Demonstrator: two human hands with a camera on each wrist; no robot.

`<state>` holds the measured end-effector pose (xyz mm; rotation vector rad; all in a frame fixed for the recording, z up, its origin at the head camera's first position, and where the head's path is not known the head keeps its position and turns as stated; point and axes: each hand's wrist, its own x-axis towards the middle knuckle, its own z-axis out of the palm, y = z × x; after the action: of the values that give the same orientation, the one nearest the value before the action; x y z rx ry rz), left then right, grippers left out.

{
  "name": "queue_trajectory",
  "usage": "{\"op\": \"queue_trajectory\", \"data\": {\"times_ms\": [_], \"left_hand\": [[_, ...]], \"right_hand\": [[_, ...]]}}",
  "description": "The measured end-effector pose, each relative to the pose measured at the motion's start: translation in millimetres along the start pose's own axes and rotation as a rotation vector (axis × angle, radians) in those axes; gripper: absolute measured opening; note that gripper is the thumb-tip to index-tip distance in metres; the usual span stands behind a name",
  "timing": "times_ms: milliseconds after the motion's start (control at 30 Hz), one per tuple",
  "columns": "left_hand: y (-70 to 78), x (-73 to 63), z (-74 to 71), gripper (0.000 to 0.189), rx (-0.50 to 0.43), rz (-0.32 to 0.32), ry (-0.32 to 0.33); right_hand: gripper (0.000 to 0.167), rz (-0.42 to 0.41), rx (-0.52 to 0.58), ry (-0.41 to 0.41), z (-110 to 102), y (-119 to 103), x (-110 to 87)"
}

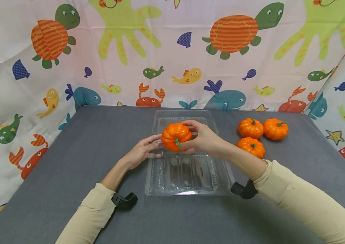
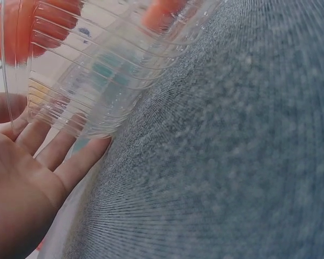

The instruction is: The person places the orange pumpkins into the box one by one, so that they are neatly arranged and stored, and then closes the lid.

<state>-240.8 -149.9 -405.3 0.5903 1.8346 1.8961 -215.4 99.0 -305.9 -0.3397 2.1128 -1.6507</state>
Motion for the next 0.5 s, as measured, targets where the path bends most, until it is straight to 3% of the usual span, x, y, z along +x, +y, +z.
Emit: {"op": "queue_trajectory", "data": {"times_ms": [233,500], "left_hand": [[0.9,3.1,2.8,0.048,0.0,0.011,-0.003],[-1.1,3.0,1.2,0.046,-0.011,0.005,0.006]], "right_hand": [[0.07,0.043,0.067,0.007,6.8,4.2,-0.8],[0.07,0.074,0.051,0.031,10.9,2.8,-2.9]]}}
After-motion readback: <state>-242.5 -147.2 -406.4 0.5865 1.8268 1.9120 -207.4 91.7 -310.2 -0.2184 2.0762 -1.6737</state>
